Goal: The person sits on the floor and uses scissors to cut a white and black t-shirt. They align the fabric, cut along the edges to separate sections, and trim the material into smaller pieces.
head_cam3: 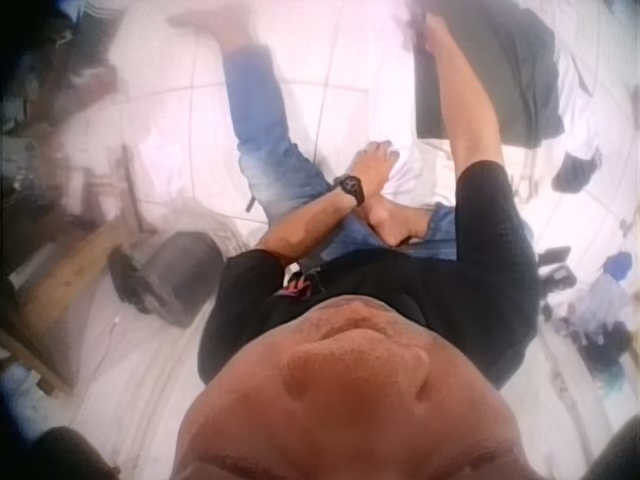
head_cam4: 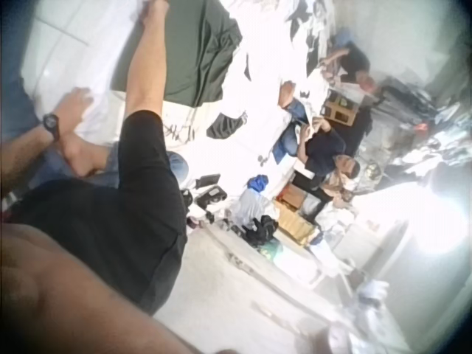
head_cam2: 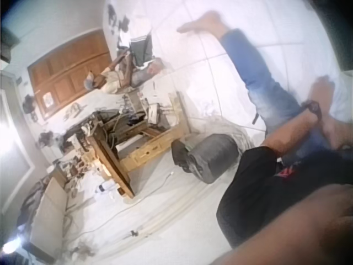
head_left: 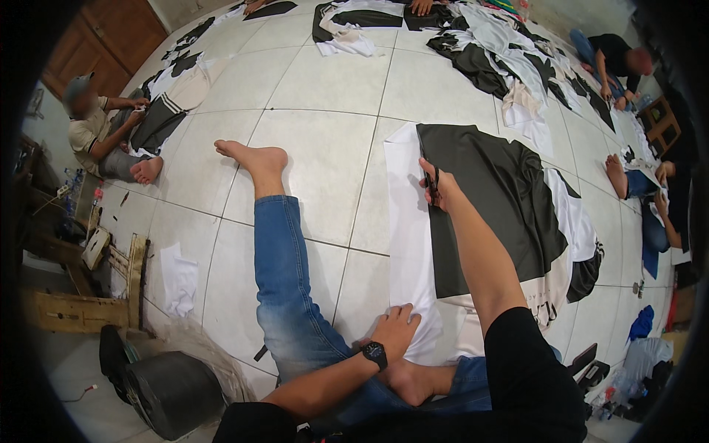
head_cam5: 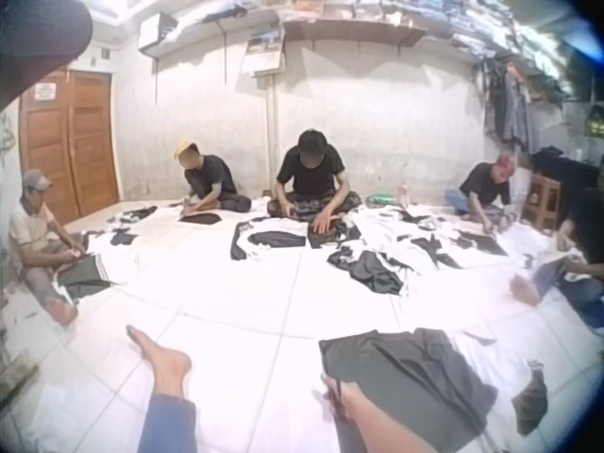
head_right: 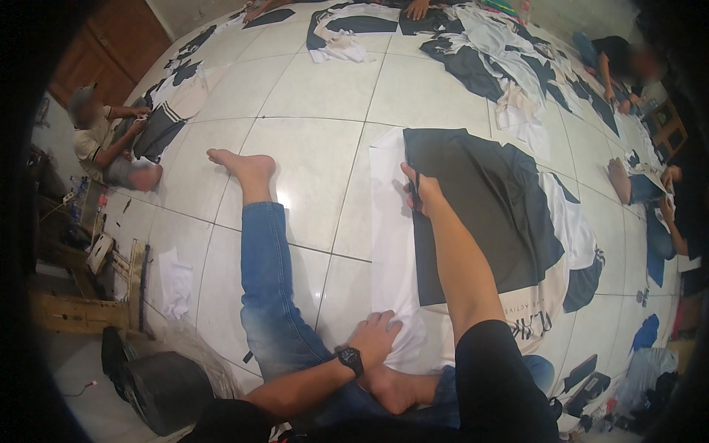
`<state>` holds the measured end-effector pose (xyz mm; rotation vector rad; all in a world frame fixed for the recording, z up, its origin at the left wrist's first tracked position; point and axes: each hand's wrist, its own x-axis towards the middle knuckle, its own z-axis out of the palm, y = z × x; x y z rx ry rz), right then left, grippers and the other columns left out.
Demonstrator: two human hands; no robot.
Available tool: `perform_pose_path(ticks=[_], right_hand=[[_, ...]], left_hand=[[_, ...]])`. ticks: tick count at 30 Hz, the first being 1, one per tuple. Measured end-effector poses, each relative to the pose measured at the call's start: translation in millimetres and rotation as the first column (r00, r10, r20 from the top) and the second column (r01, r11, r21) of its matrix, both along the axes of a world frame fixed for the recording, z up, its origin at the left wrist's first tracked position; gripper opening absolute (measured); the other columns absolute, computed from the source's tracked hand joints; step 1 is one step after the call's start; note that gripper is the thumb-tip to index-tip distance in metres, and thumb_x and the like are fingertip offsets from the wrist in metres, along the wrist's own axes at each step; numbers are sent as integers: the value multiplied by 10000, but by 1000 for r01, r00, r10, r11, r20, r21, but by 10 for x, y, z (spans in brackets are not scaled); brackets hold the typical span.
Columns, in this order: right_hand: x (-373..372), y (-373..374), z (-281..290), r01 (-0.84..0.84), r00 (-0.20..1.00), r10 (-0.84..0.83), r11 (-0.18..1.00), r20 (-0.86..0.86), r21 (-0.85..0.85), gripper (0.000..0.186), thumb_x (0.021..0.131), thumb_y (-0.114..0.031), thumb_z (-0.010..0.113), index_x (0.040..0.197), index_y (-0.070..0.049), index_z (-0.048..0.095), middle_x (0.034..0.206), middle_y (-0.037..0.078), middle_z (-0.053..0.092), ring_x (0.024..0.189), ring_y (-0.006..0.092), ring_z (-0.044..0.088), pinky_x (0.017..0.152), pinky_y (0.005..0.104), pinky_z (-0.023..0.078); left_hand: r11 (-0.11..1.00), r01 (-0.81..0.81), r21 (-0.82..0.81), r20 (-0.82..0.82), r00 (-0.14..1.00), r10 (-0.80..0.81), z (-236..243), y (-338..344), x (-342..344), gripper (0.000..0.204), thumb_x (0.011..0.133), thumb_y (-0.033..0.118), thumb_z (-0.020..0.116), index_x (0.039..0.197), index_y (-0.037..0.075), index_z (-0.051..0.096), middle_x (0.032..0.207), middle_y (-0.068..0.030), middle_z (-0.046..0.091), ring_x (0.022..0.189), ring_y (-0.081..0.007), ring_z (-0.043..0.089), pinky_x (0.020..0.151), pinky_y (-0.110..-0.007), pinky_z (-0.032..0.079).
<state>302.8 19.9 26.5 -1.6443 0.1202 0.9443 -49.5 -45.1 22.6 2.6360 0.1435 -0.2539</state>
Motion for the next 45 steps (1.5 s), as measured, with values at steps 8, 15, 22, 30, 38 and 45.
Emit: perform_pose_path(ticks=[8, 15, 22, 30, 38, 45], right_hand=[[81, 26, -209, -44, 997, 42, 999, 64, 22, 491, 764, -468, 813, 932, -36, 651, 747, 63, 582, 438, 158, 482, 392, 320, 384], [125, 128, -27, -9, 1000, 8, 1000, 17, 23, 482, 759, -472, 816, 947, -56, 661, 747, 54, 572, 442, 169, 476, 410, 330, 384], [235, 256, -45, 3, 999, -1, 999, 54, -43, 578, 738, -575, 795, 843, -33, 623, 698, 53, 572, 419, 149, 481, 394, 293, 395], [295, 310, -155, -14, 996, 17, 999, 91, -34, 515, 756, -476, 821, 769, -6, 613, 644, 61, 537, 422, 162, 485, 389, 313, 385], [465, 368, -225, -76, 989, 78, 997, 128, -21, 542, 757, -549, 795, 768, -41, 606, 588, 44, 543, 392, 152, 488, 388, 297, 366], [-242, -212, -82, -2, 975, -29, 990, 221, 141, 498, 836, -500, 744, 788, -22, 616, 527, 50, 521, 391, 170, 508, 378, 321, 354]], left_hand=[[1000, -13, -21, 6, 1000, 14, 44, -6, 8, 472, 761, 96, 649, 1224, 82, 558, 1338, -151, 498, 1175, -335, 508, 866, -446, 491], [999, -24, 25, 39, 999, 23, -2, 1, 8, 333, 835, 130, 571, 1166, 89, 575, 1274, -122, 520, 1130, -290, 528, 816, -421, 498], [999, -41, 20, 91, 995, 39, 8, -12, -3, 308, 847, 144, 560, 1150, 86, 573, 1254, -117, 525, 1118, -282, 529, 792, -414, 492], [997, -38, -71, -15, 999, 37, 19, -7, 19, 510, 753, 105, 674, 1245, 93, 545, 1332, -142, 490, 1165, -337, 504, 841, -453, 484], [997, -50, -65, 12, 999, 51, 88, -4, 27, 500, 774, 133, 693, 1247, 73, 544, 1310, -140, 496, 1152, -336, 512, 848, -447, 489], [909, -269, -320, 15, 957, 288, -394, 259, 25, 342, 846, 82, 617, 1183, 32, 598, 1081, -176, 608, 1010, -328, 594, 855, -445, 498]])
